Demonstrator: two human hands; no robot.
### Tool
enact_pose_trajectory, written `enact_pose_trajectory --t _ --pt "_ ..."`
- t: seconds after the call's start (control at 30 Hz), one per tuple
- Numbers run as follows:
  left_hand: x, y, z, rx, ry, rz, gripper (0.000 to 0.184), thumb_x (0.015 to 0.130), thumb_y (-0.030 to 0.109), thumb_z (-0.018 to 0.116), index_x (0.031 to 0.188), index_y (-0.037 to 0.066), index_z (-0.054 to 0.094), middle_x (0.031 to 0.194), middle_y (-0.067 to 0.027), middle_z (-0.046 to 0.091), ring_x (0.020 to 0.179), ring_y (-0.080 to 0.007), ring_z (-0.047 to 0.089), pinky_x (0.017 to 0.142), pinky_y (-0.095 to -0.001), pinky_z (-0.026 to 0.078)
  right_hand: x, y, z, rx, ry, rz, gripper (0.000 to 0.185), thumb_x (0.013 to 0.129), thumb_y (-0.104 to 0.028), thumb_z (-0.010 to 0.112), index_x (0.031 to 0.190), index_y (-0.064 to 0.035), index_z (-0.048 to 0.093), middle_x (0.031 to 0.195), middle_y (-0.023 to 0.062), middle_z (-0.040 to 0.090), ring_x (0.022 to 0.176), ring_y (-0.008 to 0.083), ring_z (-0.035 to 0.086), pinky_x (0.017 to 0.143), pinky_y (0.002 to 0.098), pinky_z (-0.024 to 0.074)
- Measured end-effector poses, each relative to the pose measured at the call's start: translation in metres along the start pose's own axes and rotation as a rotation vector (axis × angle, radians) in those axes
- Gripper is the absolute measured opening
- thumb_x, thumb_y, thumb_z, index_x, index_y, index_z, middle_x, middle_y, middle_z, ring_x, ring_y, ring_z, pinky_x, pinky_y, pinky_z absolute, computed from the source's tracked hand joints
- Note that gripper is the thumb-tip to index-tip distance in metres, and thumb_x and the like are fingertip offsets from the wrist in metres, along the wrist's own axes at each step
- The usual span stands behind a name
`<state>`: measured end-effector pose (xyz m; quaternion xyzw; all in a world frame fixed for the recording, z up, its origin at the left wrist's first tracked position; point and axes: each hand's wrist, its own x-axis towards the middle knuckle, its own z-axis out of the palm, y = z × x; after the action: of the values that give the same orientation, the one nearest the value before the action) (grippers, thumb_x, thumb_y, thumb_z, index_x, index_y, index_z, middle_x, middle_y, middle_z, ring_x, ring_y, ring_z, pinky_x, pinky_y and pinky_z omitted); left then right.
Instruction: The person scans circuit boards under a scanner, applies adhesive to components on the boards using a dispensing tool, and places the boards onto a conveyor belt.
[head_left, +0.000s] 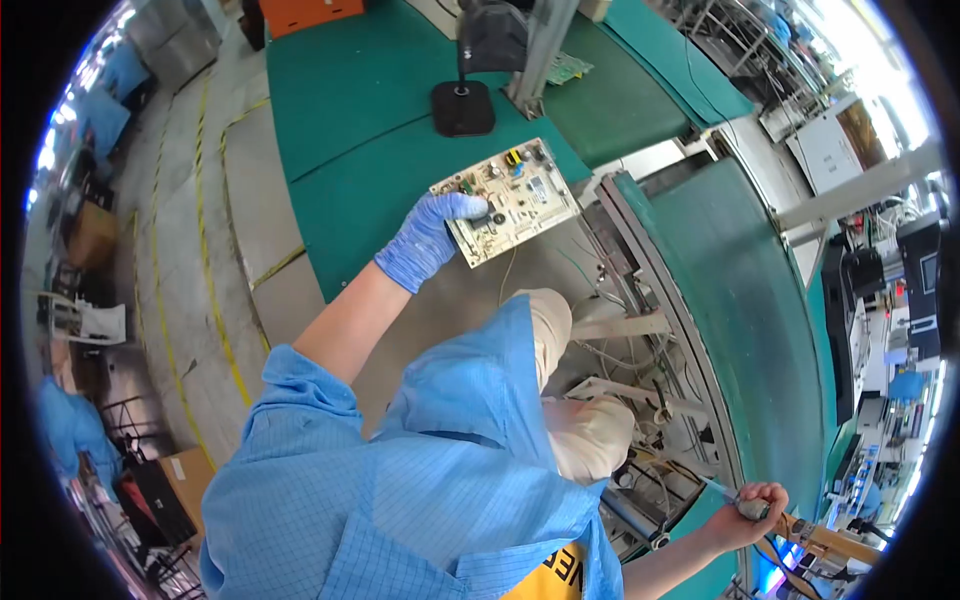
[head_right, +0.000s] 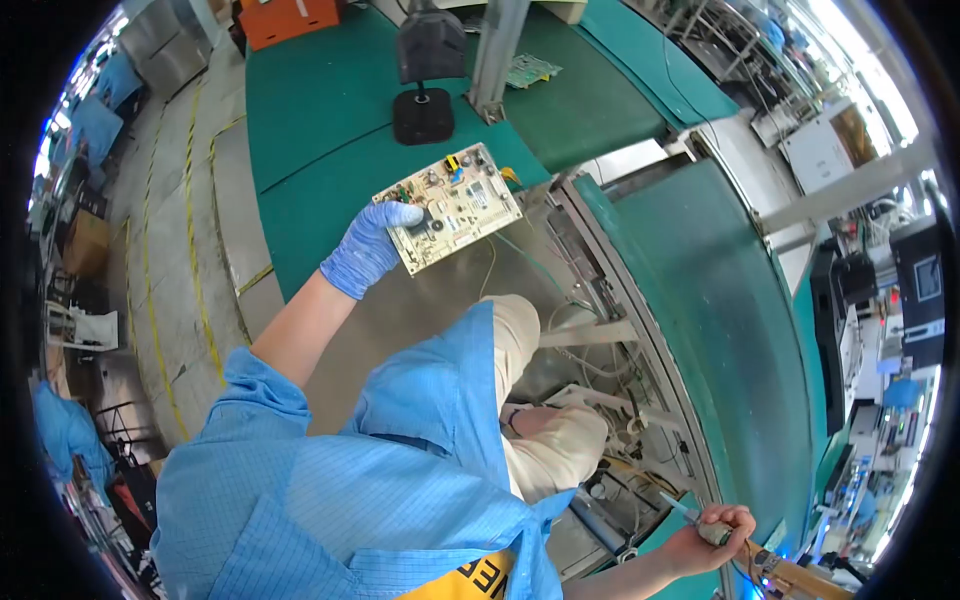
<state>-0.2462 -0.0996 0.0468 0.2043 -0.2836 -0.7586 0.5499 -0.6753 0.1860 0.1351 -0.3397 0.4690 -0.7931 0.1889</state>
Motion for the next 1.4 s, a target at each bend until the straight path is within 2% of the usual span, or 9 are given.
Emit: enact_pose_trajectory --t 0.23,0.3,0.4,0.6,0.7,1.0,1.07,1.13,1.4 --pt "-0.002 0.031 -0.004 -0.121 0.12 0.01 0.046 0.069 0.004 0.062 0.112 -0.006 0.051 0.102 -0.0189 0.06 0.091 -0.0287 0.062 0.083 -0.0413 0.051 -0.002 0.004 0.031 -0.01 -0.021 -0.035 0.024 0.091 -0.026 0.047 0.082 -0.0049 0.054 0.073 0.0022 0.042 0.056 0.0123 0.039 0.049 0.025 0.0293" --pt "0.001 0.031 -0.01 -0.108 0.115 0.013 0.047 0.069 0.005 0.062 0.114 -0.004 0.051 0.104 -0.019 0.06 0.093 -0.0288 0.061 0.085 -0.0416 0.05 -0.005 0.002 0.045 -0.066 0.102 -0.022 0.024 0.089 -0.024 0.042 0.073 -0.0059 0.04 0.074 0.0037 0.036 0.052 0.012 0.038 0.048 0.0232 0.0315" --pt "0.007 0.03 -0.015 -0.081 0.156 0.005 0.046 0.069 0.005 0.062 0.112 -0.004 0.052 0.104 -0.0186 0.06 0.093 -0.0283 0.062 0.085 -0.0414 0.05 -0.006 0.002 0.045 -0.062 0.096 -0.026 0.024 0.089 -0.023 0.04 0.073 -0.0059 0.04 0.073 0.0038 0.036 0.052 0.0117 0.038 0.048 0.0234 0.0315" --pt "0.024 0.04 -0.002 -0.239 0.144 -0.002 0.029 0.072 0.002 0.059 0.1 0.0 0.057 0.092 -0.0147 0.063 0.087 -0.0287 0.062 0.083 -0.0429 0.051 -0.007 -0.001 0.043 -0.072 0.062 -0.037 0.023 0.089 -0.023 0.04 0.073 -0.0059 0.04 0.073 0.004 0.036 0.051 0.0117 0.038 0.048 0.0238 0.0316" --pt "0.039 0.039 -0.016 -0.315 0.342 0.087 0.018 0.074 0.003 0.06 0.092 0.004 0.057 0.088 -0.0125 0.063 0.082 -0.026 0.062 0.081 -0.0404 0.052 -0.009 -0.003 0.044 -0.052 0.052 -0.049 0.022 0.089 -0.024 0.042 0.076 -0.0055 0.041 0.073 0.0043 0.037 0.052 0.0115 0.038 0.048 0.023 0.0321" --pt "0.041 0.019 0.02 -0.24 0.057 -0.011 0.039 0.074 0.005 0.059 0.112 -0.001 0.051 0.11 -0.0143 0.057 0.099 -0.0244 0.058 0.092 -0.0394 0.046 -0.008 -0.004 0.036 0.075 -0.181 -0.021 0.022 0.088 -0.025 0.047 0.086 -0.0037 0.044 0.075 0.0049 0.04 0.047 0.0115 0.038 0.042 0.0226 0.0322" --pt "0.043 -0.01 0.015 -0.35 0.081 -0.245 0.047 0.074 0.002 0.06 0.118 -0.002 0.048 0.114 -0.0144 0.056 0.098 -0.0262 0.059 0.084 -0.039 0.05 -0.007 -0.003 0.037 0.094 -0.156 -0.046 0.022 0.088 -0.025 0.047 0.085 -0.0039 0.044 0.074 0.0048 0.04 0.046 0.0114 0.038 0.041 0.0226 0.0318" --pt "0.023 -0.032 0.05 -0.184 -0.013 -0.209 0.05 0.073 -0.001 0.06 0.121 -0.002 0.046 0.116 -0.0151 0.055 0.101 -0.0259 0.058 0.088 -0.0365 0.048 -0.007 -0.001 0.038 0.11 -0.133 -0.061 0.021 0.088 -0.025 0.047 0.084 -0.0041 0.044 0.074 0.0048 0.04 0.045 0.0113 0.037 0.039 0.0226 0.0315" --pt "0.0 -0.157 0.112 -0.14 -0.425 -0.67 0.062 0.069 0.002 0.065 0.126 -0.001 0.042 0.118 -0.0133 0.056 0.108 -0.0221 0.054 0.095 -0.0344 0.041 -0.008 0.001 0.042 0.111 -0.037 -0.091 0.027 0.083 -0.027 0.053 0.082 -0.0017 0.044 0.07 0.0074 0.043 0.043 0.0105 0.039 0.038 0.0203 0.0346"
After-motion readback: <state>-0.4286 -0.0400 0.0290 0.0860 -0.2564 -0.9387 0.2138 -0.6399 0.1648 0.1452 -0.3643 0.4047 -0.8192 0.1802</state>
